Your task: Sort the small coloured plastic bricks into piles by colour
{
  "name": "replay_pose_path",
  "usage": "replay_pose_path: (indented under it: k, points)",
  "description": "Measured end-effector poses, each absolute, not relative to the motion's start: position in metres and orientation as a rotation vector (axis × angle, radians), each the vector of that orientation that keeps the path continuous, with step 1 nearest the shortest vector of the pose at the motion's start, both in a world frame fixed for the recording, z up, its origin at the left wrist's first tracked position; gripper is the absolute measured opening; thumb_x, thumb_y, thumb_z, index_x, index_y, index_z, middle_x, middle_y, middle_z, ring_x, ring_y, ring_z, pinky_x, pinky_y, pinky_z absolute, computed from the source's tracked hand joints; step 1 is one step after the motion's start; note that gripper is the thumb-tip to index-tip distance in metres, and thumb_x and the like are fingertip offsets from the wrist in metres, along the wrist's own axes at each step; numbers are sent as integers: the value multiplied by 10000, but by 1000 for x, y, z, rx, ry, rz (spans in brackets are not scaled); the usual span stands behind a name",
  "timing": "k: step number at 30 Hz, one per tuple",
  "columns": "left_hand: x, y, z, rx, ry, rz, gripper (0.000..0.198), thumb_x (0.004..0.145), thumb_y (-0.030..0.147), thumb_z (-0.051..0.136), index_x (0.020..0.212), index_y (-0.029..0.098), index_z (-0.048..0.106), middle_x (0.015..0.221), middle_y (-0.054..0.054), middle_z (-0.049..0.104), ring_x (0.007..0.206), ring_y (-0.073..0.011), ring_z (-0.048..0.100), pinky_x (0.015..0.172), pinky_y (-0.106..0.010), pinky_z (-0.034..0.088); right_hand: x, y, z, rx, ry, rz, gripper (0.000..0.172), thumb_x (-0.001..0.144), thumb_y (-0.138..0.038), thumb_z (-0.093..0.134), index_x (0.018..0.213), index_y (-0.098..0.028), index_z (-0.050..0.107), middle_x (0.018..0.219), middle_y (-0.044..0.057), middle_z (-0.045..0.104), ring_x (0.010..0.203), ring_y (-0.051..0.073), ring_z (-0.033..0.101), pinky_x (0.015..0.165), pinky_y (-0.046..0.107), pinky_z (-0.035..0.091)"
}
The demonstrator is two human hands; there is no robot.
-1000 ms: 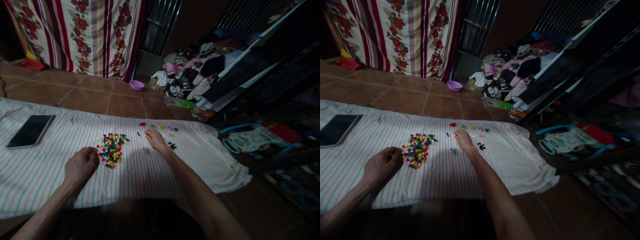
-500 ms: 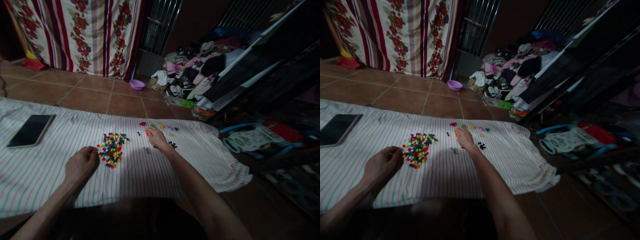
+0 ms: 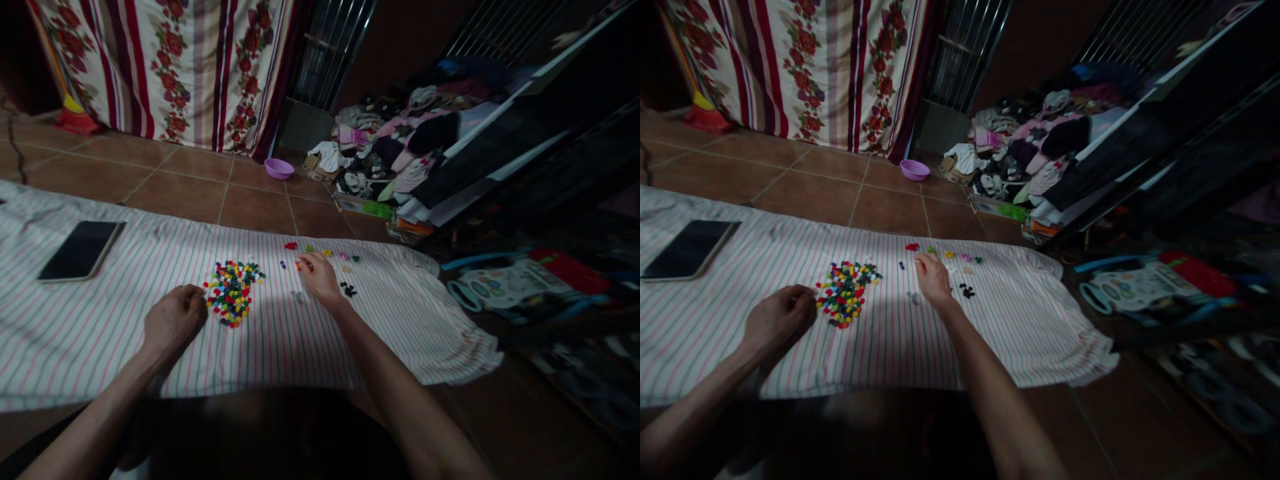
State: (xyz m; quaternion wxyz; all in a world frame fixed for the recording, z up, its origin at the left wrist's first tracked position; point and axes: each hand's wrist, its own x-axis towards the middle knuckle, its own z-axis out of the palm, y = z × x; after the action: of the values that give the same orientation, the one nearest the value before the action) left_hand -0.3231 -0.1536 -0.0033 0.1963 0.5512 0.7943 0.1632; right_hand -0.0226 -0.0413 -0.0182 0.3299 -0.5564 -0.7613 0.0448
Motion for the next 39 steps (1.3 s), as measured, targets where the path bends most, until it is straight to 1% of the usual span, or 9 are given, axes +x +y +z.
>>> replay_pose_path:
  k: [6,11,15,19,23,27,30,34,39]
  points:
    - [-325,-153,-3,1552,2193,467,376,874,352,362,1036,227,677,976,-76,726,907,-233,661,745,-328,451,-54,-74,-27,-1365,-2126,285,200,858,-173,542,944,-208,719,890,47,671,820,167,618,776,273,489]
    - [-326,-154,-3,1582,2189,472,375,875,345,365,1030,222,683,925,-61,726,878,-215,662,754,-313,462,-83,-88,-33,-1337,-2213,388,204,864,-158,549,965,-215,718,925,42,678,866,163,625,804,273,485]
    - [-328,-154,-4,1613,2157,501,364,872,328,367,1034,222,676,1015,-56,718,923,-208,658,792,-316,465,-102,-92,-37,-1286,-2249,459,210,860,-142,560,963,-225,723,940,39,682,885,163,630,827,278,485]
    - [-331,-152,-7,1609,2122,500,359,872,314,366,1036,224,673,1061,-52,711,937,-204,655,820,-320,463,-119,-91,-36,-1342,-2245,436,242,864,-129,537,979,-226,726,951,39,669,895,166,622,833,277,480]
    - [-332,-152,-9,1635,2123,517,361,875,319,364,1038,224,672,1029,-49,715,926,-200,656,821,-312,463,-134,-88,-28,-1370,-2229,400,277,892,-148,507,1049,-231,719,999,44,657,927,163,614,841,262,469]
    - [-332,-152,-11,1647,2124,521,364,876,320,357,1035,228,672,1022,-45,716,912,-200,658,818,-313,461,-140,-85,-25,-1486,-2273,380,273,892,-159,515,1044,-245,724,1016,46,649,917,168,607,809,260,469]
    - [-333,-152,-13,1657,2116,528,362,875,325,358,1030,229,671,1024,-45,715,917,-201,655,812,-311,459,-138,-82,-28,-1528,-2288,393,287,881,-132,517,1053,-240,719,1031,48,648,940,169,606,839,263,465]
    - [-333,-152,-12,1652,2109,516,358,881,333,356,1025,237,668,1053,-40,710,947,-201,650,821,-310,450,-134,-79,-32,-1469,-2290,433,281,869,-103,514,1032,-221,709,1023,47,649,967,167,602,874,269,456]
    - [-332,-152,-10,1629,2120,490,359,888,337,353,1037,237,664,1066,-46,708,960,-202,645,818,-310,444,-133,-75,-34,-1436,-2263,469,212,839,-103,547,959,-204,688,934,33,638,884,162,594,824,274,461]
